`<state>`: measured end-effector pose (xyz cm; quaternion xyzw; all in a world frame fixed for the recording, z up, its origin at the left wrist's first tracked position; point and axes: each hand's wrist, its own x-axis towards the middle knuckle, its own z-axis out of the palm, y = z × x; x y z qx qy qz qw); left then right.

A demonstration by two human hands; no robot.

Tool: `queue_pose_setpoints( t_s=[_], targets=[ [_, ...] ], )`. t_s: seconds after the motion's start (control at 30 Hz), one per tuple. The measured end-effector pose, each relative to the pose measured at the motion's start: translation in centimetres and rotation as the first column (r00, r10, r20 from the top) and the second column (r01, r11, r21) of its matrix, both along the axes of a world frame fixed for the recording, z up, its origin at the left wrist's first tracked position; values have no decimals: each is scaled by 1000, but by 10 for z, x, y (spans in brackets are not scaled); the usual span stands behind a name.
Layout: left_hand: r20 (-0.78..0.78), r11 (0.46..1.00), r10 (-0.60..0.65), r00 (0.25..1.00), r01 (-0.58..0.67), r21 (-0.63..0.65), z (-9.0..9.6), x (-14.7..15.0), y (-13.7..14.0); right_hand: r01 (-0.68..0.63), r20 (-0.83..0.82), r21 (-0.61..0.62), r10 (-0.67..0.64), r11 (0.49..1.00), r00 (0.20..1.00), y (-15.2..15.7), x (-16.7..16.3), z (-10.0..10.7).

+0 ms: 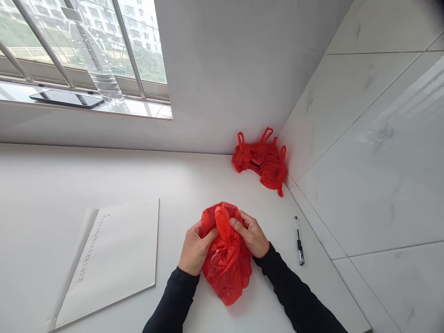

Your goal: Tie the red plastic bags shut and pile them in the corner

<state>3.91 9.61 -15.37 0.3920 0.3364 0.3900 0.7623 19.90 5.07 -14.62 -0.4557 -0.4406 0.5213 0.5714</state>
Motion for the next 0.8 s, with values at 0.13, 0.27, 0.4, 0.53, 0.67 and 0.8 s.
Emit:
queue_pose_setpoints(
  t_s=[0.13, 0.27, 0.4, 0.53, 0.67, 0.8],
  targets=[
    [-22, 1000, 4, 1000, -5, -24, -1, 0, 0, 85, 18, 16, -86, 996, 996, 0, 3, -5],
    [-6, 998, 14, 1000, -14, -67, -1, 0, -2, 102, -35, -3, -102, 995, 994, 1, 4, -9],
    [10, 998, -36, 999, 36, -49, 1, -2, -2, 156, -139, -22, -157, 988, 978, 2, 5, -11],
    [13, 986, -145, 989, 143, 85, 8, -6, -1, 238, -210, -86, -252, 967, 945, 5, 10, -17],
    [-13, 962, -211, 977, 210, 173, 10, -6, -1, 257, -244, -111, -277, 960, 929, 8, 13, -18],
    [-21, 970, -176, 984, 177, 165, 7, -5, -1, 227, -278, -94, -245, 969, 929, 7, 10, -12]
  ],
)
